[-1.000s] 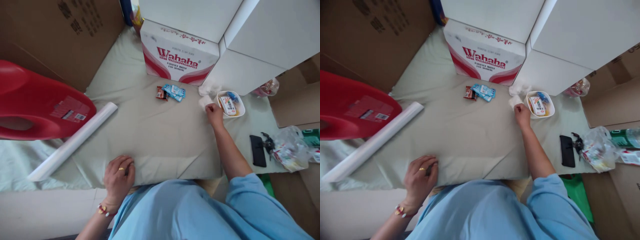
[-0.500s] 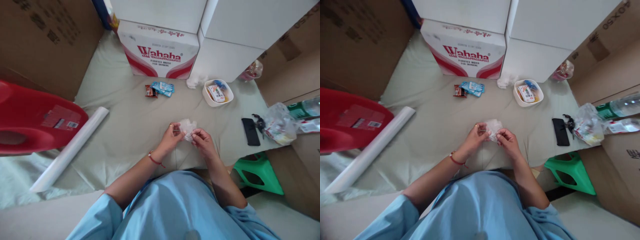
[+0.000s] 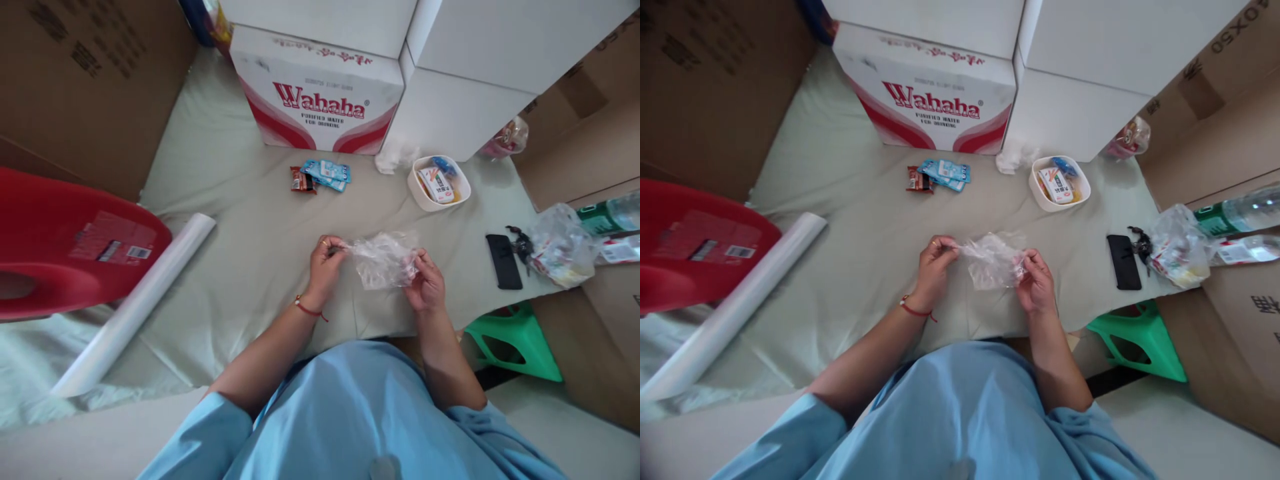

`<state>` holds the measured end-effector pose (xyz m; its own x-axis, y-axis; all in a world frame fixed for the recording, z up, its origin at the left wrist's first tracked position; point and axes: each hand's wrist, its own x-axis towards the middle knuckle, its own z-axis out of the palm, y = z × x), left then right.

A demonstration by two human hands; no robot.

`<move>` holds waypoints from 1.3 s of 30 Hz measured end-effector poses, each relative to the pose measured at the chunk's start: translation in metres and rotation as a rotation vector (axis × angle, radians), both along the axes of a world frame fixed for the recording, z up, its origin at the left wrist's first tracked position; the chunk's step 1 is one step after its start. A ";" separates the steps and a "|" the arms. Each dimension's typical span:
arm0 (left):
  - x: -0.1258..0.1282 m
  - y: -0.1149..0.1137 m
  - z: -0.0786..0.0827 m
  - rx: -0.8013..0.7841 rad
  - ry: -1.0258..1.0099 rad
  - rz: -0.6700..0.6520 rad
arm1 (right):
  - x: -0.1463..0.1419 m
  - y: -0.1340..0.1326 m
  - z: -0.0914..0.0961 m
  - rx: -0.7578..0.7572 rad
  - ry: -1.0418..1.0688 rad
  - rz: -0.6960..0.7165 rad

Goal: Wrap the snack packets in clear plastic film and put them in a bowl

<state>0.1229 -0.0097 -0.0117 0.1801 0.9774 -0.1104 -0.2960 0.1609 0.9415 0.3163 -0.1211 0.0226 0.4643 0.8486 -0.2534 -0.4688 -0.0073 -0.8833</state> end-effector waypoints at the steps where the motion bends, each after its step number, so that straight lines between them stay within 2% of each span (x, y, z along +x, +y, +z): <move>1: -0.002 0.004 0.002 -0.062 -0.072 -0.018 | 0.002 0.002 0.001 -0.020 0.012 -0.003; 4: -0.012 0.016 0.008 -0.232 -0.231 -0.123 | 0.004 0.007 0.002 -0.126 0.020 0.020; 7: -0.021 0.026 0.014 -0.287 -0.312 -0.132 | 0.000 0.009 -0.002 -0.207 -0.007 0.037; 12: -0.025 0.030 0.018 -0.187 -0.314 -0.082 | -0.008 0.011 -0.011 -0.201 -0.033 -0.015; 16: -0.026 0.031 0.021 0.001 -0.205 0.038 | -0.005 0.013 -0.010 -0.173 -0.072 -0.141; 18: -0.028 0.031 0.023 -0.009 -0.198 0.035 | -0.002 0.012 -0.007 -0.155 -0.110 -0.211; 20: -0.029 0.030 0.025 -0.085 -0.221 -0.037 | -0.001 0.010 -0.002 -0.124 -0.140 -0.258; 23: -0.026 0.021 0.025 -0.162 -0.246 -0.251 | -0.010 0.007 0.005 -0.062 -0.185 -0.268; 26: -0.017 0.006 0.025 -0.165 -0.176 -0.498 | -0.030 0.005 0.008 -0.018 -0.283 -0.208; 29: -0.007 -0.009 0.024 -0.161 -0.086 -0.622 | -0.052 0.002 0.007 -0.018 -0.440 -0.100; 32: -0.002 -0.016 0.024 -0.184 -0.046 -0.661 | -0.067 -0.001 0.005 -0.039 -0.569 0.017; 34: -0.002 -0.016 0.022 -0.186 -0.058 -0.649 | -0.070 -0.002 0.006 -0.058 -0.591 0.043; 39: -0.002 -0.009 0.018 -0.158 -0.128 -0.493 | -0.060 -0.002 0.008 -0.074 -0.524 -0.103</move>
